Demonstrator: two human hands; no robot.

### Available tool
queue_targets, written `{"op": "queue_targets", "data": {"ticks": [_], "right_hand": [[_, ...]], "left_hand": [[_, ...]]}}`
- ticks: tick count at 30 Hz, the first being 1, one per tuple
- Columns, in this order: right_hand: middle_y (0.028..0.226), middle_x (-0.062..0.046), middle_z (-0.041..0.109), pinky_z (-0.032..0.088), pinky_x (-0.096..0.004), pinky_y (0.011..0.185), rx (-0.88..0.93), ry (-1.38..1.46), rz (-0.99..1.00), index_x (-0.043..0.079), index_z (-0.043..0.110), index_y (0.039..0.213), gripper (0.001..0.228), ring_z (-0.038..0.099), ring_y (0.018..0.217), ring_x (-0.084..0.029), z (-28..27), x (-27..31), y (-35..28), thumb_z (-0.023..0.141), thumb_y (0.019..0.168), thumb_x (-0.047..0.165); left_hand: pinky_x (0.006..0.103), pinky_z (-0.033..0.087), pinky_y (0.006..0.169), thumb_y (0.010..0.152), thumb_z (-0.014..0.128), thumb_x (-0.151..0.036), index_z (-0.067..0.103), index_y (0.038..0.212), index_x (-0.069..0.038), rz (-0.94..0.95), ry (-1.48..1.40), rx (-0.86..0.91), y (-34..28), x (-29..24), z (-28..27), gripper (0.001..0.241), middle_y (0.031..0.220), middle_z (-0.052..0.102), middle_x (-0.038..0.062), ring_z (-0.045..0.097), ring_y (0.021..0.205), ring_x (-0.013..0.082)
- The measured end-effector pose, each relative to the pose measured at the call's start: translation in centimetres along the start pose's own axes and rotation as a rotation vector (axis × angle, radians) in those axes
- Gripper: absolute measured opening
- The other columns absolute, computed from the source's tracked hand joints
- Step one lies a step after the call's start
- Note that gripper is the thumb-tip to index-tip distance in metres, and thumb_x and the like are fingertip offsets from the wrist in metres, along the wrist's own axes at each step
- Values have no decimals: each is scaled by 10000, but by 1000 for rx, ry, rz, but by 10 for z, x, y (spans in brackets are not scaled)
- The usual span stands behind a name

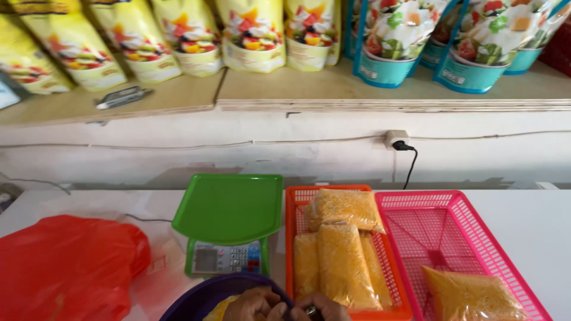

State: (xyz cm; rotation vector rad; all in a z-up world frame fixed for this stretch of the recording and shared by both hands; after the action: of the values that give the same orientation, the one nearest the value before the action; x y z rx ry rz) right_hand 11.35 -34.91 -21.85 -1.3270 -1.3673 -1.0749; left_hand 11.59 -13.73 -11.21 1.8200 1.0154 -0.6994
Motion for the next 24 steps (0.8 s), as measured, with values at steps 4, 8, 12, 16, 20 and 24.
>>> {"op": "queue_targets", "data": {"ticks": [4, 8, 12, 16, 20, 24], "right_hand": [[643, 0, 753, 567, -249, 610, 60, -142, -95, 146, 802, 854, 160, 708, 629, -55, 14, 73, -22, 894, 800, 266], [698, -43, 772, 611, -324, 668, 22, -400, 29, 182, 784, 931, 194, 779, 679, -141, 15, 135, -41, 837, 774, 282], [852, -60, 768, 604, -388, 730, -8, -592, -181, 177, 757, 958, 231, 770, 802, -251, 30, 157, -54, 814, 749, 258], [920, -73, 741, 579, -410, 794, 41, -655, -291, 161, 751, 974, 229, 726, 893, -292, 61, 191, -80, 790, 759, 229], [1019, -111, 699, 551, -430, 830, 72, -725, -270, 147, 748, 997, 224, 686, 933, -327, 80, 201, -95, 775, 793, 234], [947, -109, 697, 571, -415, 805, -42, -714, -282, 139, 749, 969, 217, 701, 900, -321, 87, 198, -105, 787, 787, 251]], "left_hand": [[349, 635, 617, 735, 872, -397, 780, 902, -148, -560, 179, -23, -62, 71, -4, 314, 756, 742, 79, 769, 606, 215], [406, 595, 765, 819, 856, -477, 735, 820, -96, -362, 251, 239, -91, 67, -12, 400, 803, 736, 108, 750, 823, 267], [490, 526, 907, 871, 794, -524, 750, 949, -116, -310, 329, 399, -109, 40, -33, 418, 921, 711, 157, 695, 967, 349], [522, 434, 1032, 864, 762, -435, 744, 954, -156, -430, 538, 402, -100, -41, -77, 294, 1023, 706, 132, 656, 1063, 332], [563, 368, 1085, 755, 775, -347, 733, 964, -158, -250, 834, 117, -90, -96, -120, 285, 1330, 574, 130, 495, 1291, 394], [586, 333, 1081, 708, 792, -281, 651, 1281, -199, -527, 915, -34, -97, -80, -157, 596, 1629, 316, 203, 321, 1414, 496]]}}
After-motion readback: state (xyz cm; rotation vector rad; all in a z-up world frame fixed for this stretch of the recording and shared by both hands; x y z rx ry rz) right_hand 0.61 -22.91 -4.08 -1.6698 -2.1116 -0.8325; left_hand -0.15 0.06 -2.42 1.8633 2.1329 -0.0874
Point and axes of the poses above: each hand's wrist, its own y-axis towards the middle knuckle, its own z-axis out of the palm, x = y × z, the point moved 6 cm from there along y, towards the middle knuckle
